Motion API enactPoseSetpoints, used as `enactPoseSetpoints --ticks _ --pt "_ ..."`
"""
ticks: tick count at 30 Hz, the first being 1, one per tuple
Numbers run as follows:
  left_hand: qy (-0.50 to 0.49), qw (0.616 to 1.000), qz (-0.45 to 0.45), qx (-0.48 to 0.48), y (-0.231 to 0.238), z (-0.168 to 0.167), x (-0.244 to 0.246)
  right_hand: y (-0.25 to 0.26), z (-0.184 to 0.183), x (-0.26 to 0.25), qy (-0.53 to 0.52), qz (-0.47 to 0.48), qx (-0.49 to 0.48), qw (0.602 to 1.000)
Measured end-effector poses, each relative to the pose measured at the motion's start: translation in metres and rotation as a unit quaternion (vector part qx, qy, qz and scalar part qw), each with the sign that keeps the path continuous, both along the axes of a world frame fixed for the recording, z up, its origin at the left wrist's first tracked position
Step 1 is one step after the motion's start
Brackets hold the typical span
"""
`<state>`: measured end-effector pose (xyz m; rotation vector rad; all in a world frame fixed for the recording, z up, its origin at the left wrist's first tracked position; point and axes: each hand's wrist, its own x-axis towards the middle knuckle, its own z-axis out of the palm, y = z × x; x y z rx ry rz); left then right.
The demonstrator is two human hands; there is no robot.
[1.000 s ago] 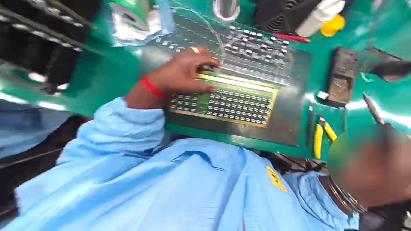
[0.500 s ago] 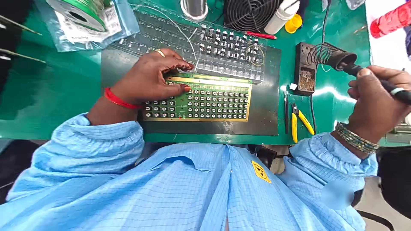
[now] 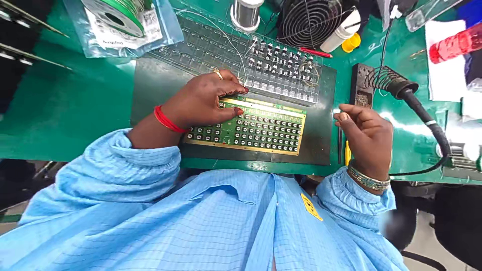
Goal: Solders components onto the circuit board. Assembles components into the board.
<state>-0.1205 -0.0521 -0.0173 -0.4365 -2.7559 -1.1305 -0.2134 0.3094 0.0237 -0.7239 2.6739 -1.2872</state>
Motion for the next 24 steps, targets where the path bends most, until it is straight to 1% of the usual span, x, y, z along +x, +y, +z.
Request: enactPoseSetpoints --ticks 3,5,10,14,16,18,22,24 --pt "0.065 0.997 0.036 0.012 0.002 -0.001 0.001 -0.024 0.006 -0.013 0.062 0.037 0.111 0.991" --pt "0.105 0.991 0.072 0.042 -0.001 -0.001 0.001 -0.044 0.003 -0.031 0.092 0.031 0.155 0.983" --pt "0.184 0.963 0.16 0.113 -0.011 0.0 0.002 -0.086 -0.01 -0.063 0.093 0.005 0.246 0.965" --pt "0.215 0.948 0.181 0.153 -0.014 0.0 0.003 -0.1 -0.025 -0.068 0.127 -0.009 0.329 0.936" --pt "0.231 0.941 0.174 0.174 -0.014 0.0 0.003 -0.101 -0.029 -0.068 0.153 0.001 0.353 0.923" --pt "0.237 0.938 0.169 0.189 -0.013 0.001 0.004 -0.103 -0.031 -0.064 0.156 0.011 0.367 0.917" --pt "0.24 0.936 0.156 0.206 -0.011 0.005 0.007 -0.101 -0.021 -0.067 0.128 0.034 0.353 0.926" --pt "0.24 0.936 0.153 0.207 -0.012 0.005 0.008 -0.099 -0.013 -0.077 0.077 0.048 0.343 0.935"
